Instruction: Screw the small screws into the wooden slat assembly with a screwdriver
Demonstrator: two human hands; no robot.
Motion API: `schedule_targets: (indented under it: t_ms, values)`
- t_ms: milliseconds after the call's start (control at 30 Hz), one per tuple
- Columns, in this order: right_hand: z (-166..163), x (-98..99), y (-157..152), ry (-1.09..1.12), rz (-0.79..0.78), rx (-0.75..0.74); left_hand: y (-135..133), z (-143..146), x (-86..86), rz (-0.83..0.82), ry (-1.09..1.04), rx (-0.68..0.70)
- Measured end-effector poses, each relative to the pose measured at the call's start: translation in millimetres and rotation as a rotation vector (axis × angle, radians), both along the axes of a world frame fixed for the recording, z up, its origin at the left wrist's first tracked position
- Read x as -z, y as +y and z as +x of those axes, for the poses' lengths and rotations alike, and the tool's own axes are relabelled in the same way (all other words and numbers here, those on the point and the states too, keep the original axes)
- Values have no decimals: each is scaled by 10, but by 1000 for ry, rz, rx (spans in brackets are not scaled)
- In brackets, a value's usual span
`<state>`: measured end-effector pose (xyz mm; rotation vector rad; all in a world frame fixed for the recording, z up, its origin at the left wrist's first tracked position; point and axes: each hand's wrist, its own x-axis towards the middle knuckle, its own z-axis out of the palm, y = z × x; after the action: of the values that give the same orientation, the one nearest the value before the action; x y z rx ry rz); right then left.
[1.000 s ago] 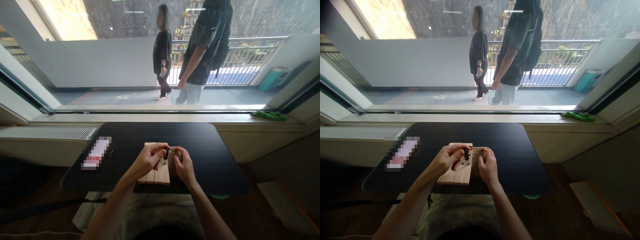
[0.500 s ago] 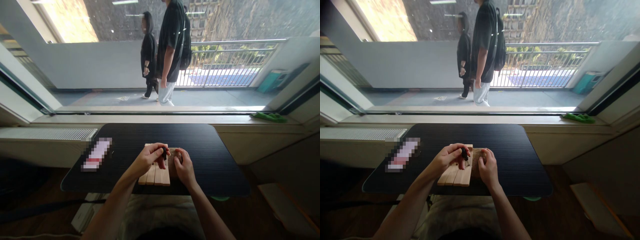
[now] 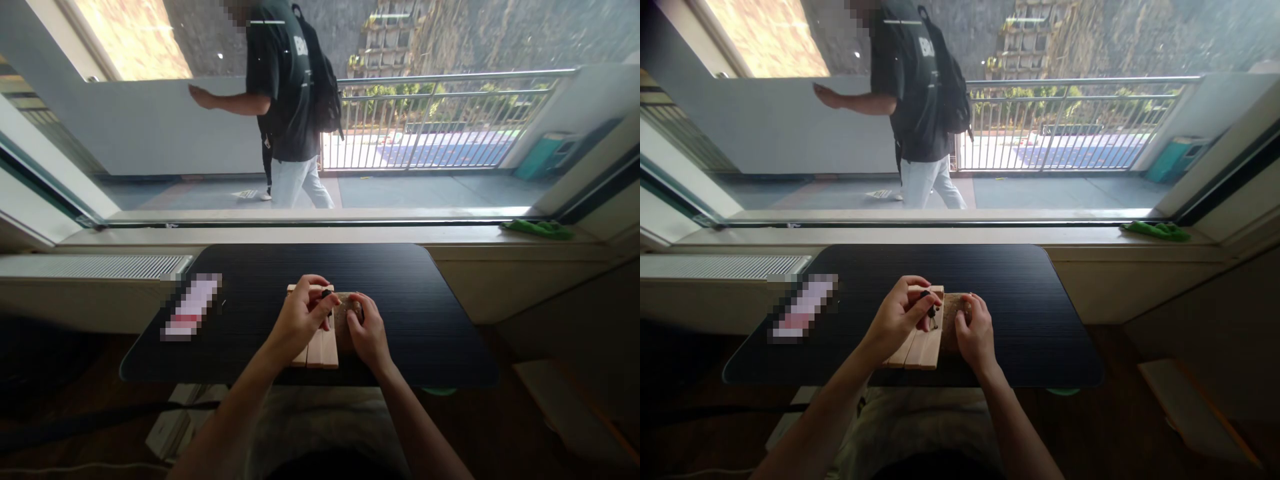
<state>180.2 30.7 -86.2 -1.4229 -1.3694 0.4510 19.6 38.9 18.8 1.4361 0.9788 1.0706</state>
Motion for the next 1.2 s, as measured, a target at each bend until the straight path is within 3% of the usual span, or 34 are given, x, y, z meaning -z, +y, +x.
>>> schedule_targets:
  t_ms: [200, 467, 1200]
  values:
    - [0, -3, -1, -1, -5, -8, -31, -4, 56, 94, 52, -58]
    - [6, 4, 6, 7, 1, -1, -80, -51, -59, 314, 360, -190]
    - [-8, -12, 1, 15, 2, 2, -84, -92, -93, 512, 492, -125]
